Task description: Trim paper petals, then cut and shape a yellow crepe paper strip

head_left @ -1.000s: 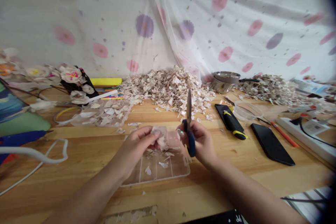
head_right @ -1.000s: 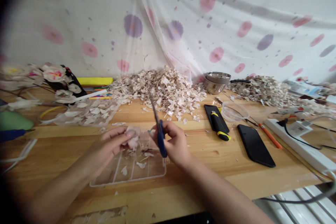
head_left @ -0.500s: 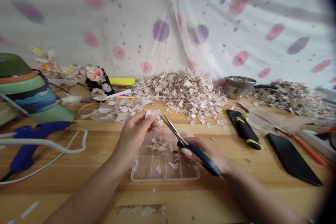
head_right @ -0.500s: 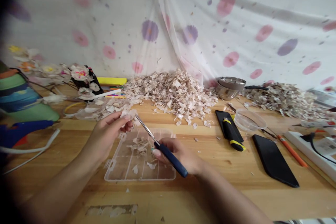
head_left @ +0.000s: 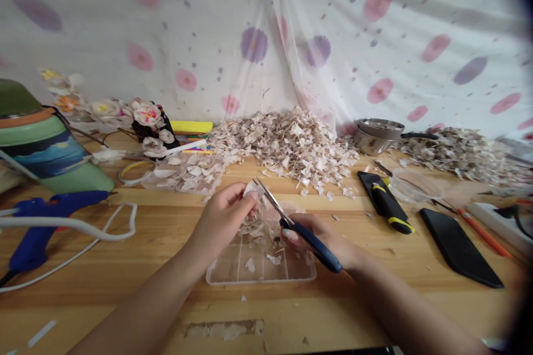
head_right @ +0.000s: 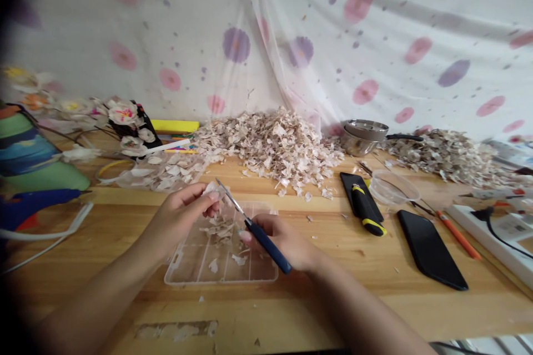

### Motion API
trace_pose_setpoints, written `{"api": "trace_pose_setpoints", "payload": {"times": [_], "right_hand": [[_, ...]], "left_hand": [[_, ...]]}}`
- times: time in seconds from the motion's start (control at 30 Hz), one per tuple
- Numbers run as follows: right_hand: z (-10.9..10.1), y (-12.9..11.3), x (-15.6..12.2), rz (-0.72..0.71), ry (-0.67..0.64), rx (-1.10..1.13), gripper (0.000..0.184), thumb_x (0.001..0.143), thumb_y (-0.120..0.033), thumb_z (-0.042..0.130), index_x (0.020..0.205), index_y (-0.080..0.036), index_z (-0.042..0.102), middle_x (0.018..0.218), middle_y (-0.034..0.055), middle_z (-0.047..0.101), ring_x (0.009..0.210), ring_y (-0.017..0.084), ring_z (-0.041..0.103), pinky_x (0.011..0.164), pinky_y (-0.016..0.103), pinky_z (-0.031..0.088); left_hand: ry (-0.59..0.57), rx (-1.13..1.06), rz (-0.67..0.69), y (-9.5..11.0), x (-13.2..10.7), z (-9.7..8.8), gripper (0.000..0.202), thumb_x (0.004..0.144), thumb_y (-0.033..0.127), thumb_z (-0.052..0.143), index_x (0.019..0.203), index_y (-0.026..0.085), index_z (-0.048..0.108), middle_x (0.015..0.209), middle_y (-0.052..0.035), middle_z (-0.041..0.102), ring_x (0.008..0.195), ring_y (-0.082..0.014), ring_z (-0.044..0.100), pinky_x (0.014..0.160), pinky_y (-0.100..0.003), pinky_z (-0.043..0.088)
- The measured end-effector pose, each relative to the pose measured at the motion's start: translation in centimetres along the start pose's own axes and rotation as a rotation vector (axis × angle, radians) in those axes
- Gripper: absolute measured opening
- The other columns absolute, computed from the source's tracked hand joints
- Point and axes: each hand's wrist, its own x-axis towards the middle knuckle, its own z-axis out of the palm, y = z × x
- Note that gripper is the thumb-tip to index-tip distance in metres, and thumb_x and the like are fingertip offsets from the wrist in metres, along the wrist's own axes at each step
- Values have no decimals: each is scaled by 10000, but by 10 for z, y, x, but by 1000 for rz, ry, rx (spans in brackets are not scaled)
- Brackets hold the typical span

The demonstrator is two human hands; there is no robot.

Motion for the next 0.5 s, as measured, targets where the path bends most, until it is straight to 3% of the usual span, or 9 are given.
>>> {"api": "trace_pose_setpoints", "payload": {"times": [0.5], "right_hand": [[1,2,1,-14,-35,96,454,818,-588,498,828,-134,509,656,-22,414,561,93,401,535,225,338]], "left_hand": [[-78,111,1,2,-2,1,205,809,297,501,640,184,527,598,44,536,604,-117,497,583,-233,369]]}}
